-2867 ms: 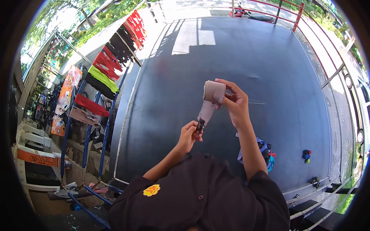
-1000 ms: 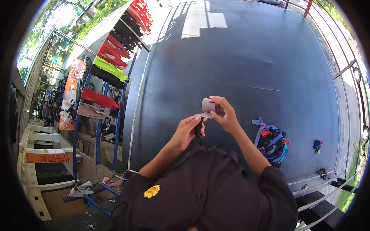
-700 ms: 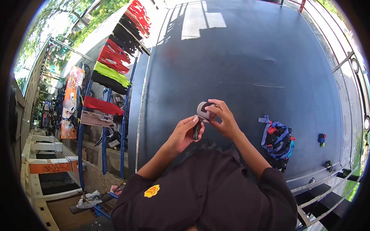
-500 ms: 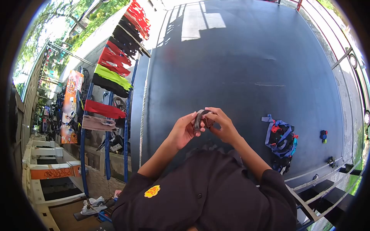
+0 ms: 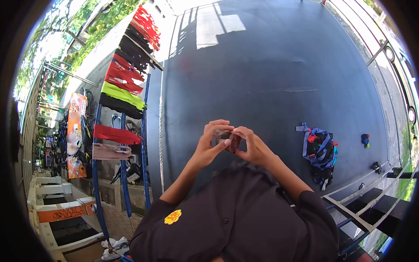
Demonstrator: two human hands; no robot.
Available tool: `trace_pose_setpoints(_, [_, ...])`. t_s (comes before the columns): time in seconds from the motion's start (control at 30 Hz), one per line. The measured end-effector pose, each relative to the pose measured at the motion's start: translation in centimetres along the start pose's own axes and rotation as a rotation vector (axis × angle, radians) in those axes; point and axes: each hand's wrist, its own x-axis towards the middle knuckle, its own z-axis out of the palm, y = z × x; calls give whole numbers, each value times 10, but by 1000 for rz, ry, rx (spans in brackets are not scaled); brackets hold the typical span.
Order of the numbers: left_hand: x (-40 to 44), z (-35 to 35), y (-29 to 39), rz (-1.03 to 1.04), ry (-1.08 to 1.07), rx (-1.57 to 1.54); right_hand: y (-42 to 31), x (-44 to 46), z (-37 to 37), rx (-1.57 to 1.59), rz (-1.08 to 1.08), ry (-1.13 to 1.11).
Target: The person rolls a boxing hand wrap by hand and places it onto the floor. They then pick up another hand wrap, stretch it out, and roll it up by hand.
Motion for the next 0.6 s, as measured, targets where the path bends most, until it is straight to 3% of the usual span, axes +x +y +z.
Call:
trace_pose_setpoints(0.13, [-7, 0, -24, 72, 72, -195, -19, 18, -6, 35, -111, 81])
trace_pose_setpoints(0.2, [-7, 0, -15, 325, 167, -71, -29, 20, -13, -84, -39, -78])
trace_pose_setpoints(0.23, [-6, 1, -12, 324, 160, -73, -33, 19, -9, -84, -35, -72])
trace_pose_setpoints(0.3, [-5, 1, -10, 559, 243, 23, -43, 16, 3, 492, 249, -12])
trace_pose_setpoints(0.33, [-7, -1, -12, 580, 285, 84, -49, 15, 6, 497, 251, -12])
trace_pose_setpoints(0.37, [-7, -3, -14, 576, 286, 88, -55, 13, 9, 740, 340, -19])
trace_pose_setpoints(0.4, [-4, -6, -14, 703, 292, 145, -60, 14, 10, 980, 426, -24])
trace_pose_setpoints(0.47, [-2, -10, -16, 888, 293, 248, -67, 22, 10, 1078, 444, -39])
trace_pose_setpoints(0.6, [-7, -10, -22, 1009, 266, 279, -69, 30, 10, 1200, 638, -111])
